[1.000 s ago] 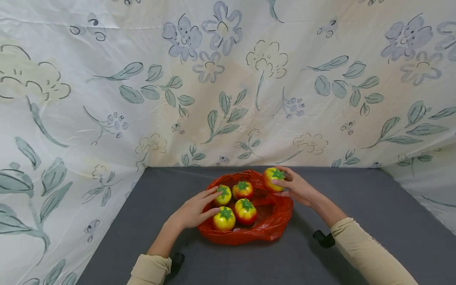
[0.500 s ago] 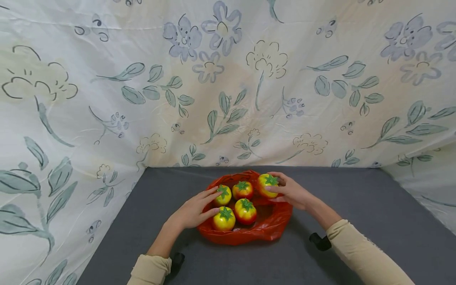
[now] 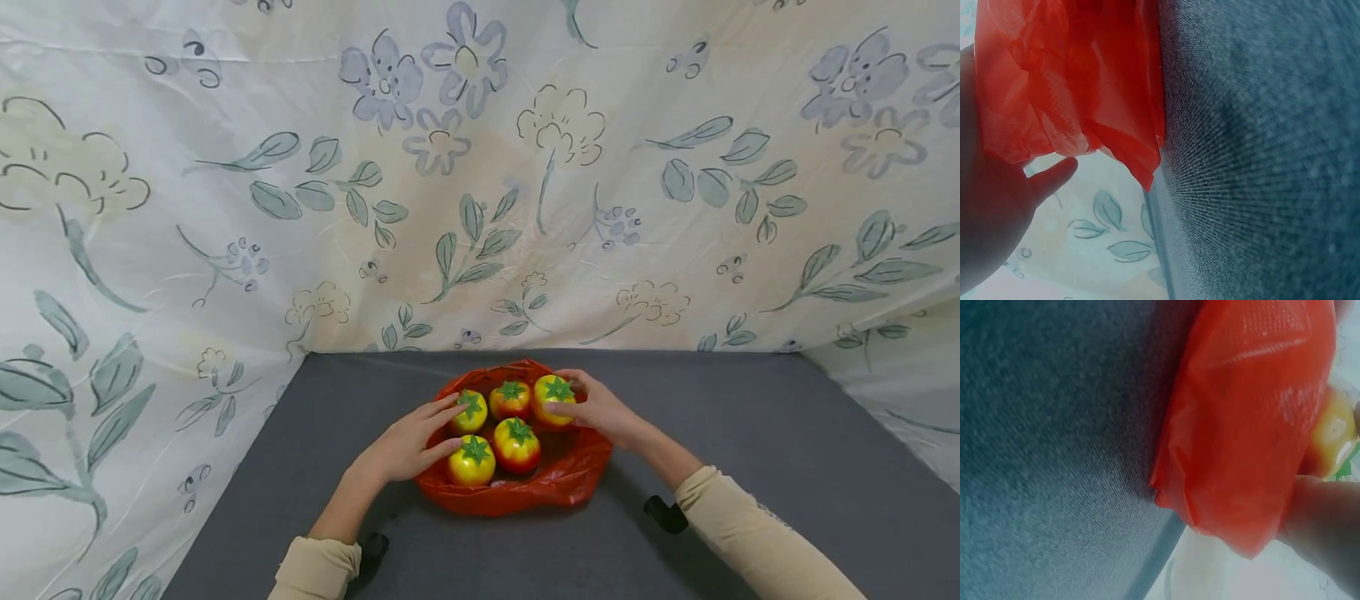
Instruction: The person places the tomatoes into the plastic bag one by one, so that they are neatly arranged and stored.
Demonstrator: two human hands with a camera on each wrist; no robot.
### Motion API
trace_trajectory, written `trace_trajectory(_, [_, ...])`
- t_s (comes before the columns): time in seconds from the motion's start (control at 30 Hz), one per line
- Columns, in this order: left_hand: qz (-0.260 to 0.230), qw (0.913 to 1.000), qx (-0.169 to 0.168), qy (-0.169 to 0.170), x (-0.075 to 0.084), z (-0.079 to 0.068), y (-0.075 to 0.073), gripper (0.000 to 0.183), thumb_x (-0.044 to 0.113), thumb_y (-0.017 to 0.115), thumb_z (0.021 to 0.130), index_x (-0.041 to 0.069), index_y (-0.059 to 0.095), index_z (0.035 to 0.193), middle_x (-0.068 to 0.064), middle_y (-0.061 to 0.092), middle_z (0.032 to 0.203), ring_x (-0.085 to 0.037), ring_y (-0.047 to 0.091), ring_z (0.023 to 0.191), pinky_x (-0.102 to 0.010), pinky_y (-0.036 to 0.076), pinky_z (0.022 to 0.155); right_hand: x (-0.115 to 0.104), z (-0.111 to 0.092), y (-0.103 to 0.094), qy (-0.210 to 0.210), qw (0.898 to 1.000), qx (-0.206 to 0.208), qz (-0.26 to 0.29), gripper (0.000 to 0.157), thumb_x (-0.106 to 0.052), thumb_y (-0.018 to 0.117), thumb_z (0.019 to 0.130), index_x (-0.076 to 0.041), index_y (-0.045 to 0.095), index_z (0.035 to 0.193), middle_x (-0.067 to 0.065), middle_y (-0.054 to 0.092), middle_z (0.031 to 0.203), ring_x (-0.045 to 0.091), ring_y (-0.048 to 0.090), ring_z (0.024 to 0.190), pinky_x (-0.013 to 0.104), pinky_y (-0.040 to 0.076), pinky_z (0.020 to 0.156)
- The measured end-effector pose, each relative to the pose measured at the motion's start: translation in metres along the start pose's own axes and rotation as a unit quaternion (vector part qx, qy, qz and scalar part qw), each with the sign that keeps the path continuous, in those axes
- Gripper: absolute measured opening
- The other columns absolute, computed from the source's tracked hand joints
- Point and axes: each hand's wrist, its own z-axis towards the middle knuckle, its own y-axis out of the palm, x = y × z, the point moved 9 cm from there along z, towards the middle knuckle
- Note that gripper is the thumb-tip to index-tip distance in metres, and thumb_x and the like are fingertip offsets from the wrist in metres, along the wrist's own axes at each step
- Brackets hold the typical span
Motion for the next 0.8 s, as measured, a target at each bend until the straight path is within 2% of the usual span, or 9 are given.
trace_trajectory(0.23, [0.001,1.0,-0.002,-0.002,0.0,0.0,0.001,0.059,0.047,0.052,0.095,0.019,0.041,0.147,-0.004,0.03,0.153,-0.031,0.027,0.138,-0.055,0.026,0.106,0.001,0.0,0.004,-0.005,0.998,0.011,-0.056,0.076,-0.036,0.071,0.086,-0.005,0.032,0.144,0.024,0.04,0.135,0.032,0.049,0.113,0.044,0.046,0.091])
trace_trajectory(0.47, [0.002,1.0,-0.005,-0.005,0.001,0.0,0.001,0.059,0.046,0.052,0.096,0.019,0.041,0.146,-0.004,0.03,0.153,-0.031,0.027,0.138,-0.055,0.025,0.107,0.008,0.003,0.011,0.001,1.0,-0.006,-0.004,0.075,-0.029,0.071,0.087,-0.003,0.029,0.144,0.027,0.036,0.136,0.034,0.05,0.114,0.045,0.048,0.089])
trace_trajectory(0.8, [-0.009,0.9998,0.001,0.018,0.006,-0.001,-0.002,0.057,0.042,0.052,0.097,0.014,0.041,0.146,-0.009,0.031,0.152,-0.032,0.028,0.138,-0.055,0.027,0.106,0.008,0.002,0.015,0.008,1.0,-0.013,0.011,0.077,-0.029,0.072,0.087,-0.001,0.029,0.144,0.028,0.036,0.138,0.033,0.051,0.114,0.043,0.048,0.09])
